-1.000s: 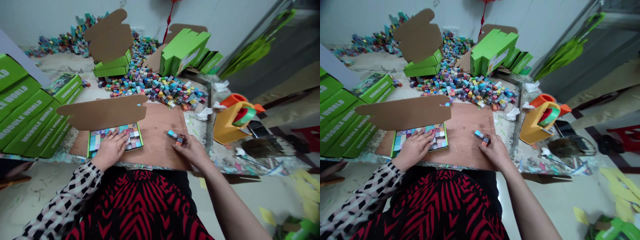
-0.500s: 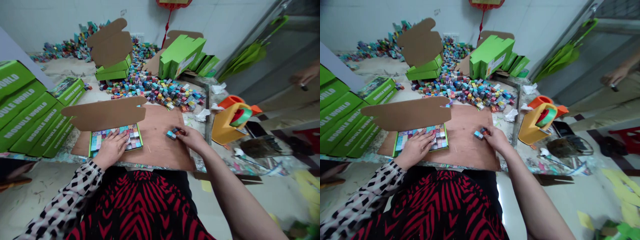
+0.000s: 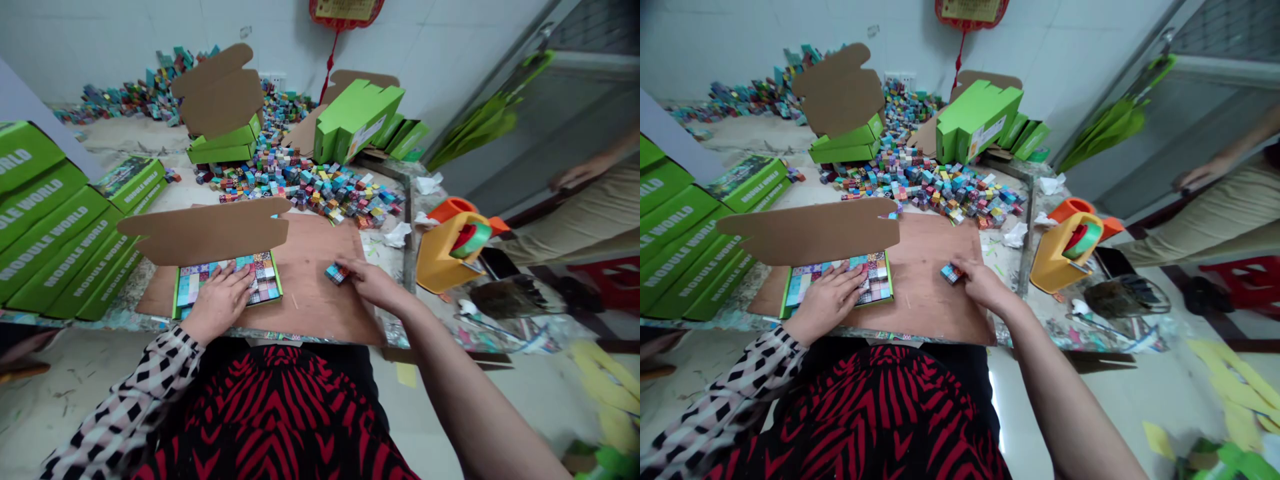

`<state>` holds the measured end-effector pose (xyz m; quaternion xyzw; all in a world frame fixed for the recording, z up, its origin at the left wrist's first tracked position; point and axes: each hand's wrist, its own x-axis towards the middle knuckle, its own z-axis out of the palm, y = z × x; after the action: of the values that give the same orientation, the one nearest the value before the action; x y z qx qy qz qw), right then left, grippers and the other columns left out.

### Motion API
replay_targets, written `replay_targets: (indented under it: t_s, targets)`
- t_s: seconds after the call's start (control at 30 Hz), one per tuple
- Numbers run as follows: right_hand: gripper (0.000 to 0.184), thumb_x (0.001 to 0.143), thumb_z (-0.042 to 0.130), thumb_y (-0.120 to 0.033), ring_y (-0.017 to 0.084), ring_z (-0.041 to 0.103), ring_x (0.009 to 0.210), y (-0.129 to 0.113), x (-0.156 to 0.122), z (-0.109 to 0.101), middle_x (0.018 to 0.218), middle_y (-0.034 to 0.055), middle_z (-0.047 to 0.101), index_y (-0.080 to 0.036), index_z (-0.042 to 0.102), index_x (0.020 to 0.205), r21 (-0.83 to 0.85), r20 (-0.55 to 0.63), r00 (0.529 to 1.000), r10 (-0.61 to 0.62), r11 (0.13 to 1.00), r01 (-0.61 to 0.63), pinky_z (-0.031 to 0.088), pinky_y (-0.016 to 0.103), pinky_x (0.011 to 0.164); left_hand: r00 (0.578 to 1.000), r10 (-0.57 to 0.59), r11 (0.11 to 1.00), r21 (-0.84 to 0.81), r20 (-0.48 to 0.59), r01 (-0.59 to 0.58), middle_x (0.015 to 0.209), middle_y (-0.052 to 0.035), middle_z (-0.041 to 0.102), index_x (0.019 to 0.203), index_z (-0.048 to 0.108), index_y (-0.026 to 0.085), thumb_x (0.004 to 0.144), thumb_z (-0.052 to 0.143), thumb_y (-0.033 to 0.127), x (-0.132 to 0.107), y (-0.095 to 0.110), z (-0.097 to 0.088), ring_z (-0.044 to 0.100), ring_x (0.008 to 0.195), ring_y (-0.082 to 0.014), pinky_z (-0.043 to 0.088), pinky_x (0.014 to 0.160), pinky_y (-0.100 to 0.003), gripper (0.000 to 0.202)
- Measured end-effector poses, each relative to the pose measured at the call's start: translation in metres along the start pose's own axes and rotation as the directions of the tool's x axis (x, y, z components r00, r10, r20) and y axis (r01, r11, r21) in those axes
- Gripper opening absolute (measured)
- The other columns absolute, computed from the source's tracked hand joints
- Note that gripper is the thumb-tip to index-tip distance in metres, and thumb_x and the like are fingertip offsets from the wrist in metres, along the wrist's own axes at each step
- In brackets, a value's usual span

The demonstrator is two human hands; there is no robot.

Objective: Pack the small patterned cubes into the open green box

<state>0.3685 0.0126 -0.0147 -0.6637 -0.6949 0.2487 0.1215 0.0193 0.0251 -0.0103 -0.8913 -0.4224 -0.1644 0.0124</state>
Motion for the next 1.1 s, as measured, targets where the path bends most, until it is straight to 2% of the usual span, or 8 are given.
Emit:
replay_targets:
  t_s: [0.13, 0.27, 0.43, 0.53, 0.7, 0.87, 0.97, 1.1]
  targets:
    - [0.071, 0.067, 0.047, -0.002, 0.024, 0.05, 0.123, 0.0, -0.002, -0.002, 0.134, 0.0109, 0.055, -0.018, 0.052, 0.135, -0.048, -0.035, 0.987, -0.156, 0.987, 0.154, 0.039, 0.042, 0.105, 1.0, -0.014, 1.0, -0.014, -0.001, 0.014, 0.128, -0.0055, 0.062, 0.122, 0.063, 0.023, 0.095, 0.045, 0.034, 0.0, 0.001, 0.0, 0.051, 0.127, -0.028, 0.042, 0.103, -0.053, 0.034]
    - [0.064, 0.073, 0.054, -0.009, 0.027, 0.045, 0.127, -0.002, 0.0, 0.004, 0.138, 0.0137, 0.048, -0.019, 0.05, 0.136, -0.151, -0.018, 0.962, -0.273, 0.952, 0.267, 0.035, 0.046, 0.106, 1.0, -0.019, 1.0, -0.025, 0.001, 0.019, 0.129, -0.0055, 0.061, 0.123, 0.062, 0.023, 0.095, 0.045, 0.034, 0.0, 0.001, -0.001, 0.05, 0.127, -0.0278, 0.041, 0.104, -0.052, 0.035]
    - [0.041, 0.084, 0.054, -0.018, 0.025, 0.052, 0.113, -0.018, -0.002, 0.011, 0.122, 0.0145, 0.055, -0.016, 0.059, 0.124, -0.182, 0.012, 0.967, -0.253, 0.951, 0.251, 0.041, 0.041, 0.098, 1.0, -0.003, 1.0, 0.016, 0.017, 0.003, 0.13, -0.0038, 0.06, 0.123, 0.062, 0.021, 0.095, 0.044, 0.034, 0.0, 0.0, -0.001, 0.051, 0.126, -0.0299, 0.042, 0.103, -0.052, 0.036]
    - [0.041, 0.084, 0.061, -0.029, 0.025, 0.053, 0.109, -0.024, -0.01, 0.011, 0.118, 0.0139, 0.052, -0.015, 0.059, 0.123, -0.136, 0.009, 0.978, -0.208, 0.969, 0.208, 0.043, 0.039, 0.096, 1.0, 0.017, 0.999, 0.042, 0.013, -0.018, 0.13, -0.0033, 0.061, 0.123, 0.062, 0.019, 0.095, 0.044, 0.033, 0.0, 0.0, 0.0, 0.051, 0.125, -0.0302, 0.043, 0.103, -0.052, 0.036]
    - [0.05, 0.086, 0.058, -0.043, 0.024, 0.055, 0.108, -0.019, -0.019, 0.024, 0.118, 0.0123, 0.05, -0.018, 0.053, 0.129, 0.031, -0.226, 0.969, -0.102, 0.993, 0.112, 0.046, 0.04, 0.095, 0.999, 0.044, 0.997, 0.062, -0.012, -0.043, 0.129, -0.0045, 0.061, 0.121, 0.063, 0.019, 0.096, 0.042, 0.033, -0.002, -0.003, 0.004, 0.052, 0.124, -0.0304, 0.044, 0.101, -0.053, 0.036]
    - [0.035, 0.095, 0.041, -0.039, 0.022, 0.058, 0.099, -0.013, -0.021, 0.053, 0.1, 0.0086, 0.055, -0.019, 0.057, 0.12, 0.154, -0.498, 0.865, 0.052, 0.988, 0.029, 0.049, 0.04, 0.09, 0.986, 0.121, 0.991, 0.07, -0.113, -0.113, 0.131, -0.0054, 0.06, 0.128, 0.057, 0.021, 0.095, 0.043, 0.033, -0.005, -0.009, 0.008, 0.053, 0.124, -0.0296, 0.044, 0.1, -0.052, 0.038]
    - [0.034, 0.095, 0.042, -0.038, 0.021, 0.057, 0.102, -0.013, -0.023, 0.061, 0.104, 0.0082, 0.054, -0.022, 0.055, 0.123, 0.152, -0.561, 0.827, 0.037, 0.987, 0.058, 0.048, 0.039, 0.093, 0.95, 0.221, 0.974, 0.092, -0.222, -0.205, 0.128, -0.0047, 0.062, 0.124, 0.06, 0.024, 0.093, 0.046, 0.028, -0.007, -0.008, 0.006, 0.053, 0.123, -0.028, 0.037, 0.107, -0.05, 0.034]
    - [0.038, 0.094, 0.045, -0.042, 0.021, 0.056, 0.106, -0.015, -0.028, 0.062, 0.112, 0.0093, 0.051, -0.022, 0.055, 0.125, 0.143, -0.564, 0.826, 0.008, 0.986, 0.089, 0.047, 0.037, 0.095, 0.905, 0.337, 0.938, 0.179, -0.262, -0.297, 0.124, -0.0074, 0.064, 0.12, 0.062, 0.02, 0.09, 0.052, 0.03, -0.014, -0.001, 0.007, 0.055, 0.119, -0.0296, 0.033, 0.107, -0.049, 0.033]
